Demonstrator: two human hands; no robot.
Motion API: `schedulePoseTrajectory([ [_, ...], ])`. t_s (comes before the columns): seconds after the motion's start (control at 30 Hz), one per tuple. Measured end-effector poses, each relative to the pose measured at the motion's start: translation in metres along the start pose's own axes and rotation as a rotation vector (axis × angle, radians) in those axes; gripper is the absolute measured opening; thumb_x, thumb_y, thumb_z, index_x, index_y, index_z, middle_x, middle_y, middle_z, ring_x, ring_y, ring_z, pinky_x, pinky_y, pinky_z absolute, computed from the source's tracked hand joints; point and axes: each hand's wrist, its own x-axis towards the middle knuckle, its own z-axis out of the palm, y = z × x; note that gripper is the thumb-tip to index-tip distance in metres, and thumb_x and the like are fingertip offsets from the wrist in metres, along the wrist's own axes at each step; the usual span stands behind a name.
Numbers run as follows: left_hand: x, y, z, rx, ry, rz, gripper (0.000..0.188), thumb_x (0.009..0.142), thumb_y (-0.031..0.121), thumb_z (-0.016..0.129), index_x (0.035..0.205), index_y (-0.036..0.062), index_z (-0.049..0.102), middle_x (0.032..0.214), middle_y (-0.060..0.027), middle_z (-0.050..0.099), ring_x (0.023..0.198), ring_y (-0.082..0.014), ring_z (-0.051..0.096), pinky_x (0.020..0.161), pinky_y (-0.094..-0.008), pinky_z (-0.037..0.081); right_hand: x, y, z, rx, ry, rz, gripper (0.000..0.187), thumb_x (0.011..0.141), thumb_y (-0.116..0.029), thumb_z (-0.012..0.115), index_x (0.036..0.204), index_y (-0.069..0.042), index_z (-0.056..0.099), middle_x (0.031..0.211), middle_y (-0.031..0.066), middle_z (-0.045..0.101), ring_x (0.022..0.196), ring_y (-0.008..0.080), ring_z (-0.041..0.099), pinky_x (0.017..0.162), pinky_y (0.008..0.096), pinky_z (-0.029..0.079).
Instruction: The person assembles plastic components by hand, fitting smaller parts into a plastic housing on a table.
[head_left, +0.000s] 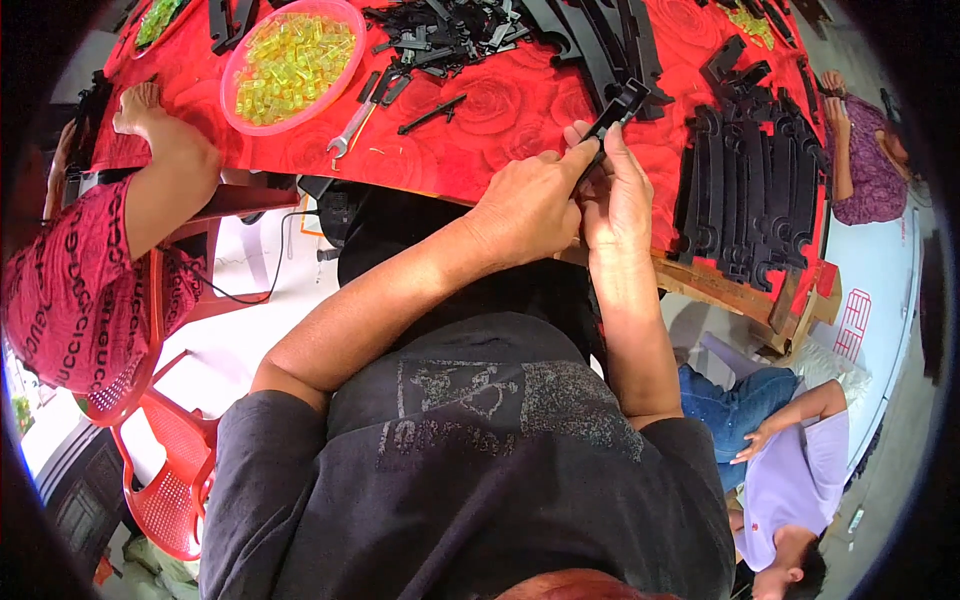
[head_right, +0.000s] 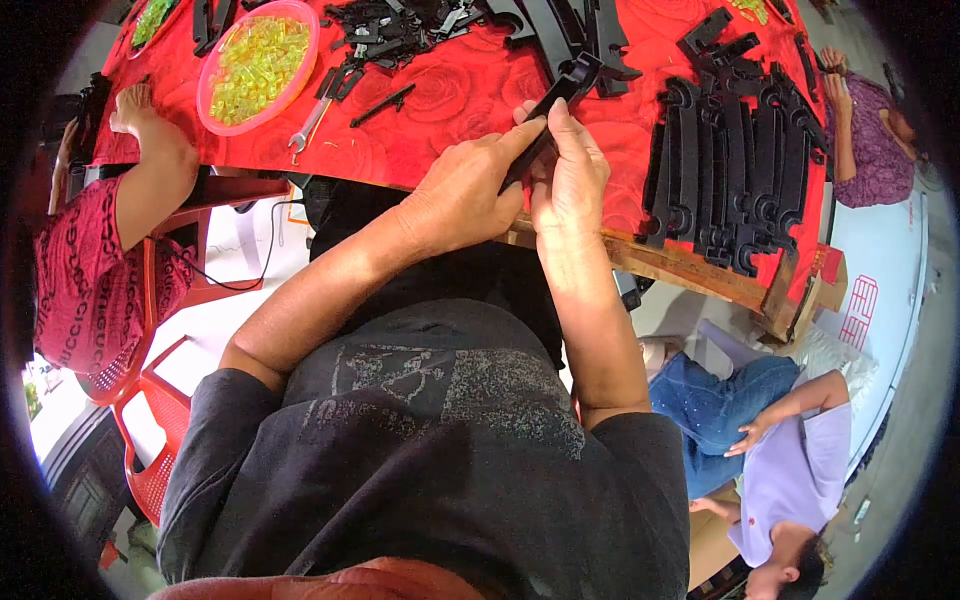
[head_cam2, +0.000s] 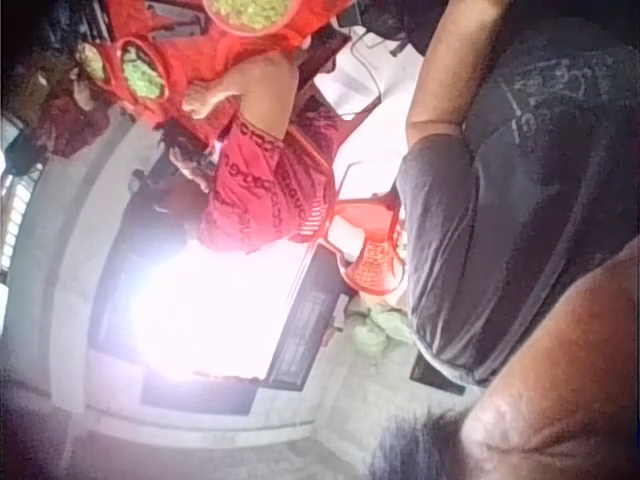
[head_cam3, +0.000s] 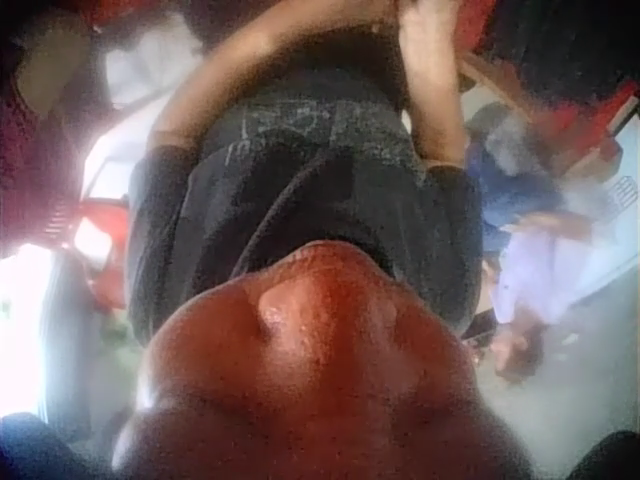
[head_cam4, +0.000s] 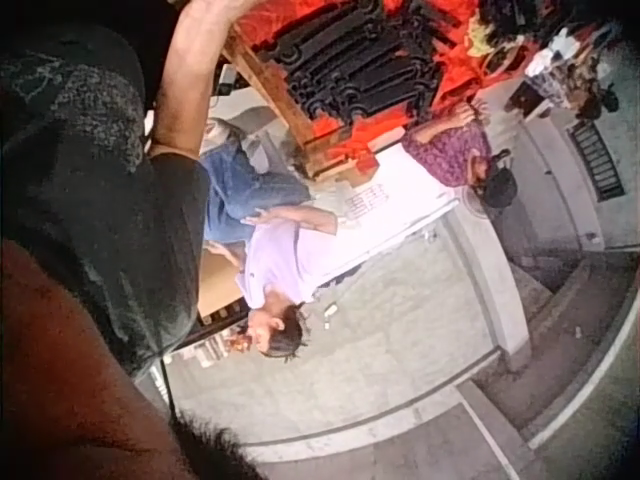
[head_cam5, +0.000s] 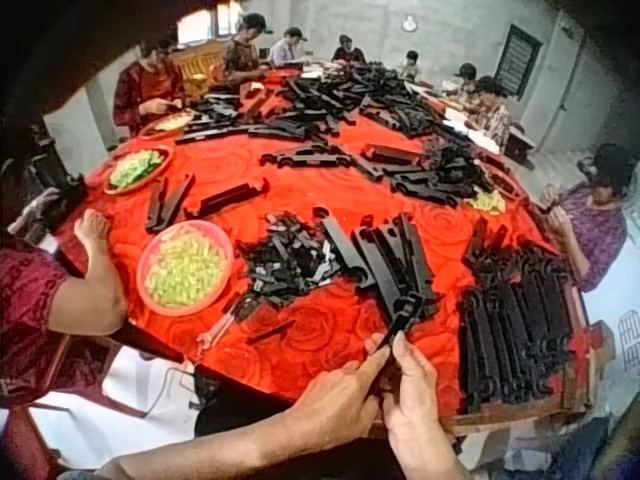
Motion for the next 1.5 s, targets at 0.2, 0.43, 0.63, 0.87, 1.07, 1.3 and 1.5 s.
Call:
schedulePoseTrajectory([
  [0.2, -0.008, -0.001, 0.002, 0.011, 0.043, -0.007, 0.056, 0.079, 0.005, 0.058, 0.134, -0.0036, 0.049, 0.097, -0.0291, 0.065, 0.088, -0.0466, 0.064, 0.076, -0.0516, 0.052, 0.001, 0.002, 0.000, -0.043, 0.003, -0.017, 0.031, 0.090, -0.025, 0.075, 0.104, 0.002, 0.067, 0.099, 0.0150, 0.071, 0.094, 0.0265, 0.069, 0.085, 0.0381, 0.056],
  [0.43, -0.022, -0.002, 0.009, -0.002, 0.194, -0.001, 0.042, 0.080, 0.006, 0.065, 0.119, -0.0051, 0.059, 0.090, -0.0261, 0.065, 0.082, -0.0443, 0.066, 0.071, -0.0498, 0.054, -0.004, 0.002, 0.007, -0.072, 0.016, -0.027, 0.030, 0.090, -0.026, 0.074, 0.101, 0.001, 0.067, 0.099, 0.0139, 0.072, 0.091, 0.0238, 0.070, 0.081, 0.0354, 0.055],
  [0.63, -0.021, -0.001, 0.009, 0.016, 0.194, -0.012, 0.041, 0.079, 0.006, 0.065, 0.118, -0.0049, 0.059, 0.088, -0.0263, 0.065, 0.081, -0.0446, 0.065, 0.070, -0.0498, 0.054, -0.001, 0.003, 0.003, -0.066, 0.004, -0.018, 0.031, 0.091, -0.026, 0.073, 0.101, 0.002, 0.067, 0.098, 0.0143, 0.072, 0.091, 0.0243, 0.071, 0.082, 0.0353, 0.055],
  [0.87, -0.018, -0.001, 0.007, 0.044, 0.138, -0.013, 0.042, 0.081, 0.007, 0.063, 0.121, -0.0059, 0.057, 0.091, -0.0270, 0.065, 0.083, -0.0456, 0.065, 0.072, -0.0514, 0.053, 0.000, 0.005, 0.002, -0.060, -0.009, -0.026, 0.031, 0.092, -0.026, 0.072, 0.103, 0.002, 0.067, 0.100, 0.0154, 0.072, 0.092, 0.0257, 0.070, 0.084, 0.0357, 0.055],
  [1.07, -0.013, 0.001, 0.000, 0.030, 0.052, -0.026, 0.047, 0.083, 0.006, 0.060, 0.128, -0.0061, 0.052, 0.093, -0.0289, 0.064, 0.086, -0.0475, 0.063, 0.075, -0.0526, 0.052, -0.001, 0.005, 0.003, -0.054, -0.007, -0.034, 0.029, 0.092, -0.025, 0.072, 0.103, 0.002, 0.067, 0.100, 0.0152, 0.072, 0.092, 0.0255, 0.070, 0.084, 0.0355, 0.055],
  [1.3, -0.008, -0.006, 0.003, 0.022, 0.019, -0.001, 0.054, 0.081, 0.004, 0.058, 0.133, -0.0069, 0.047, 0.097, -0.0300, 0.064, 0.090, -0.0473, 0.063, 0.079, -0.0522, 0.051, -0.001, 0.005, 0.004, -0.059, 0.007, -0.011, 0.029, 0.092, -0.025, 0.072, 0.103, 0.002, 0.066, 0.099, 0.0149, 0.071, 0.091, 0.0243, 0.070, 0.083, 0.0351, 0.056],
  [1.5, -0.006, -0.002, 0.001, 0.047, -0.005, -0.033, 0.059, 0.080, 0.003, 0.056, 0.136, -0.0078, 0.042, 0.098, -0.0303, 0.064, 0.090, -0.0474, 0.063, 0.078, -0.0524, 0.051, -0.002, 0.006, 0.004, -0.060, -0.012, -0.025, 0.029, 0.092, -0.025, 0.071, 0.103, 0.001, 0.066, 0.099, 0.0147, 0.072, 0.090, 0.0234, 0.070, 0.082, 0.0335, 0.056],
])
